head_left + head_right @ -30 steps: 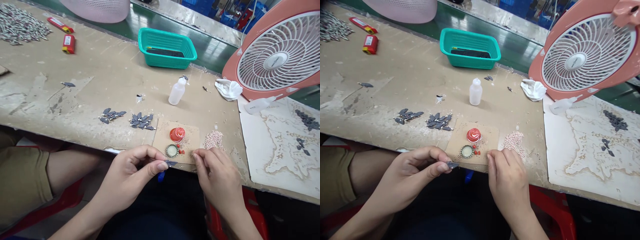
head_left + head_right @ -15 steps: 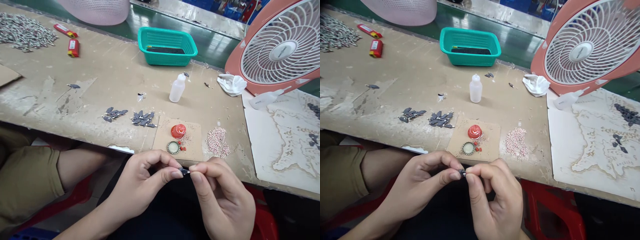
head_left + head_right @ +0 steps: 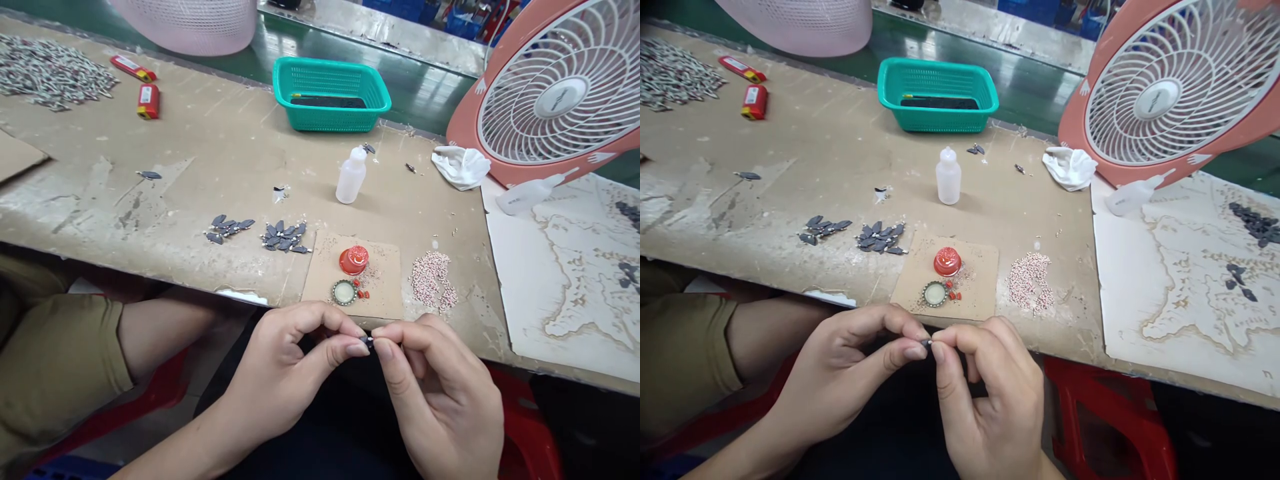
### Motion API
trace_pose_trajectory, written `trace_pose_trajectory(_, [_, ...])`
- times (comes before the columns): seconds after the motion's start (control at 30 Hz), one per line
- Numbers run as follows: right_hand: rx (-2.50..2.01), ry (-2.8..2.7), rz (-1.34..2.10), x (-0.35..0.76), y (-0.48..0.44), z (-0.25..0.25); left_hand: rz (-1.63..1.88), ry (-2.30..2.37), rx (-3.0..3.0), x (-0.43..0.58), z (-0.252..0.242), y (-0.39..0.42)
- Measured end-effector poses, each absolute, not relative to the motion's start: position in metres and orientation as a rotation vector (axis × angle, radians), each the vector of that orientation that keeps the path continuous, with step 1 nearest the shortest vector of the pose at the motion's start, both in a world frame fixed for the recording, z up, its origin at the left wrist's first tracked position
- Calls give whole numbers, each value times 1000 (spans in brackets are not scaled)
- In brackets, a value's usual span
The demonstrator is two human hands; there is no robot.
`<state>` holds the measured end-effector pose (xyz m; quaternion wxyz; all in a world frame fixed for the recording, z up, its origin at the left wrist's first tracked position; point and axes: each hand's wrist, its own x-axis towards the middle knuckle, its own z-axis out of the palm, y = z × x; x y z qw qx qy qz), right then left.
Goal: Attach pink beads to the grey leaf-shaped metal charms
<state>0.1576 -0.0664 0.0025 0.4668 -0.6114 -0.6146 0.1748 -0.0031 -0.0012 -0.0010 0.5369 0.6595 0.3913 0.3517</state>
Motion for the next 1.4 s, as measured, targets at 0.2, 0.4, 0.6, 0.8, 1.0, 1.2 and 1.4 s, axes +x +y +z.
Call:
trace_pose_trajectory(0.2, [-1521, -1522, 420, 159, -68, 2, 836, 943, 1580, 0, 2, -1])
trace_pose_trajectory(0.4, [-1514, -1544, 371, 158, -66, 2, 839, 954, 1598, 1, 1, -3])
trace_pose_trajectory(0.6, [-1497, -1558, 322, 155, -67, -4, 864, 990, 1618, 4, -1, -7])
trace_pose_trajectory(0.8, [-1489, -1515, 344, 159, -70, -9, 851, 957, 1547, 6, -3, -7])
trace_pose_trajectory(1.0, [-1490, -1498, 314, 157, -72, -10, 880, 929, 1630, 7, -7, -7])
trace_pose_trajectory(1.2, [-1458, -1530, 314, 157, -76, -12, 981, 880, 1766, 11, -12, -11])
trace_pose_trajectory(1.4, [-1475, -1453, 414, 165, -78, -13, 1008, 853, 1801, 5, -13, -8])
